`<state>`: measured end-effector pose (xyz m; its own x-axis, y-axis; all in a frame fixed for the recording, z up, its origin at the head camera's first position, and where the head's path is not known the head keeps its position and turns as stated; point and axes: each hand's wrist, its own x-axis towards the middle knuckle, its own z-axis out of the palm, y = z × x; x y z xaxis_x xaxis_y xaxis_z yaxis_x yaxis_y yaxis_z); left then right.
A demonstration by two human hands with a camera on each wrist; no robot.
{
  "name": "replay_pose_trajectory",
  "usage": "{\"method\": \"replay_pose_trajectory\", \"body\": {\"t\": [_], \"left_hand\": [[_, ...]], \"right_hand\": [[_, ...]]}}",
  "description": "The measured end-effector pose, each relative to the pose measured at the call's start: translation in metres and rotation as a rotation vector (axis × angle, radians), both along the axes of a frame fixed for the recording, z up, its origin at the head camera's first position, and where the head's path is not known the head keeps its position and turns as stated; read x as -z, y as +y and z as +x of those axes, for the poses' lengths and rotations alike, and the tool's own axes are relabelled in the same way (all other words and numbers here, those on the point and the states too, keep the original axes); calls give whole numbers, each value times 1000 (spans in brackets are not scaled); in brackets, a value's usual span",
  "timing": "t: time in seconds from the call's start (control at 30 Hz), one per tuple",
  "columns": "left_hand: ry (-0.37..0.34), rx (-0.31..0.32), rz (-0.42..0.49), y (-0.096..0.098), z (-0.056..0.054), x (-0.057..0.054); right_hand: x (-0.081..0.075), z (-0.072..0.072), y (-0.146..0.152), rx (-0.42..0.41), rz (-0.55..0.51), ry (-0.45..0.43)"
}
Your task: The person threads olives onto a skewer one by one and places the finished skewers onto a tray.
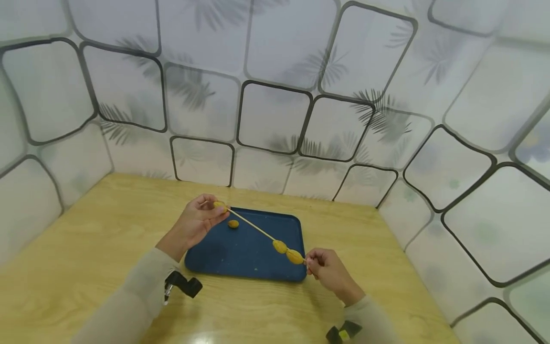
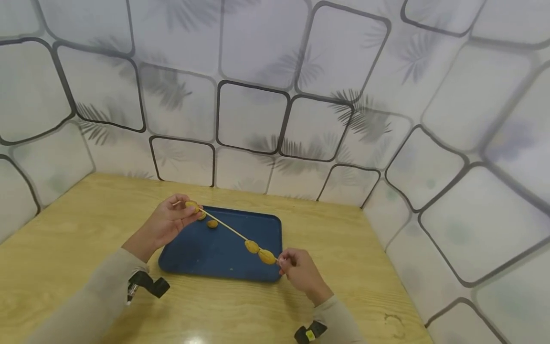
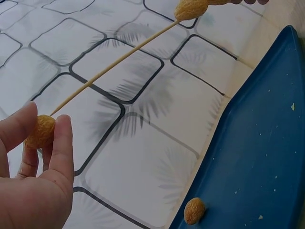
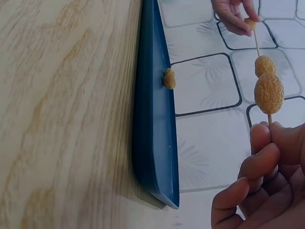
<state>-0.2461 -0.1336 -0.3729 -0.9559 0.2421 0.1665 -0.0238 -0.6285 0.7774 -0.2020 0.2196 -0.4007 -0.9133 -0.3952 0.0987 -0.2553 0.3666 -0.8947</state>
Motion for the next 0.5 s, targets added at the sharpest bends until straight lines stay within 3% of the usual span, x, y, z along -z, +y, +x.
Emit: {"method": "replay_pose_trajectory", "body": {"t": [0.5], "left_hand": [[-4,-23,-78,5,0,2]], "right_hand": [[-6,3,-3,27,15,13]]}}
